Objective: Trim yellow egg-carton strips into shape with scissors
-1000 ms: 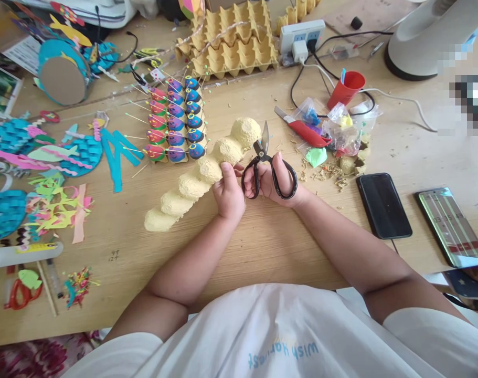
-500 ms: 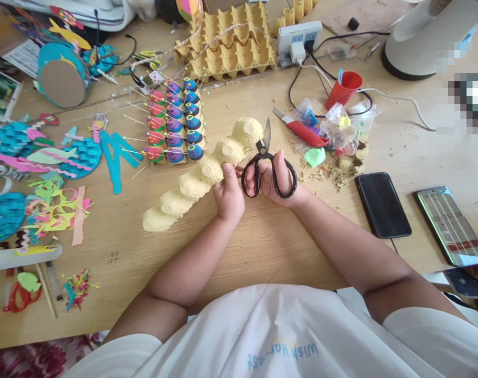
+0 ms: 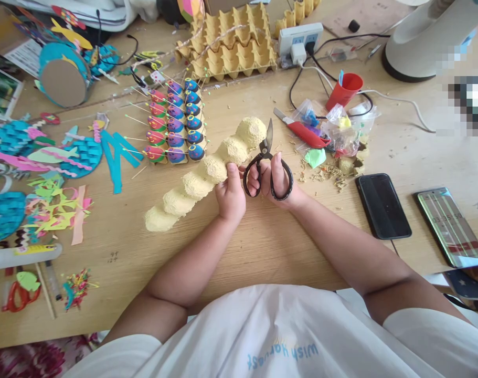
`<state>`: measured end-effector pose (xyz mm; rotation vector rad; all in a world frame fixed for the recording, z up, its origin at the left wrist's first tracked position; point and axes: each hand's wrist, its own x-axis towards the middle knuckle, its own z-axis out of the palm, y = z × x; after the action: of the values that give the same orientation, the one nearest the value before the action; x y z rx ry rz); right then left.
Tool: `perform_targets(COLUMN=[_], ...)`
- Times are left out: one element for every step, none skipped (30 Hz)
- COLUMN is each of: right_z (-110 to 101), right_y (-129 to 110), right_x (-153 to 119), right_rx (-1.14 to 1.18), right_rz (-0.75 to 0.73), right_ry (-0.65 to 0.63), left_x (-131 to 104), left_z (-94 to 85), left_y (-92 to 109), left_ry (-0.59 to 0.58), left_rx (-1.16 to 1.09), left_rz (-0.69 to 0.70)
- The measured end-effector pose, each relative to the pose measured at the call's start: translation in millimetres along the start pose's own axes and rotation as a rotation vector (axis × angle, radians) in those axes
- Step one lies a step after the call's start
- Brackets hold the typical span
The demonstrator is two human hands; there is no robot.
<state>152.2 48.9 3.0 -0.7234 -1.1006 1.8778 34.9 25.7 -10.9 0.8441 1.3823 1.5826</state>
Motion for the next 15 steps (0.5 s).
perform_targets(right_z=[0.1,0.1,-0.1,-0.4,-0.9,-1.5,-2.2,-2.9,-3.6,-4.2,-4.8,-5.3,-5.9,-6.5,-7.2], right_y=[1.3,2.5,3.8,5.0,6.2,7.4,8.6,9.7,10.8,11.7,12.4,12.8,12.8,12.6,12.0], right_x=[0.3,0.7,1.1,1.6,2.1,2.7,3.2,3.7,4.0,4.3,4.5,4.6,4.6,4.6,4.7], right_rx=[-0.008,-0.018,-0.029,-0.039,-0.048,-0.057,-0.067,-0.076,-0.084,-0.091,-0.096,-0.101,-0.107,-0.114,-0.119], right_rz=[-0.004,-0.007,-0.012,-0.02,-0.028,-0.034,-0.038,-0.042,-0.047,-0.056,-0.067,-0.079,-0.089,-0.098,-0.104], right_ry=[0.01,0.021,0.032,0.041,0.045,0.047,0.046,0.043,0.04,0.035,0.037,0.046,0.063,0.087,0.112], left_x=[-0.2,-0.2,0.1,0.6,1.3,2.1,3.0,3.7,4.2,4.6,4.7,4.7,4.7,4.7,5.0], left_z=[0.6,1.2,1.4,1.4,1.2,0.7,0.1,-0.5,-1.0,-1.4,-1.6,-1.5,-1.1,-0.6,0.2], left_y=[0.2,0.0,-0.6,-1.5,-2.7,-4.1,-5.3,-6.4,-7.3,-7.7,-7.7,-7.4,-6.7,-5.8,-4.8], left_ry=[0.005,0.011,0.02,0.03,0.043,0.056,0.067,0.075,0.079,0.081,0.083,0.084,0.086,0.089,0.092], left_rx=[-0.006,-0.008,-0.004,0.005,0.019,0.033,0.045,0.051,0.053,0.05,0.046,0.042,0.037,0.031,0.02], left_rz=[0.009,0.02,0.032,0.044,0.056,0.068,0.078,0.085,0.089,0.092,0.094,0.095,0.095,0.092,0.085])
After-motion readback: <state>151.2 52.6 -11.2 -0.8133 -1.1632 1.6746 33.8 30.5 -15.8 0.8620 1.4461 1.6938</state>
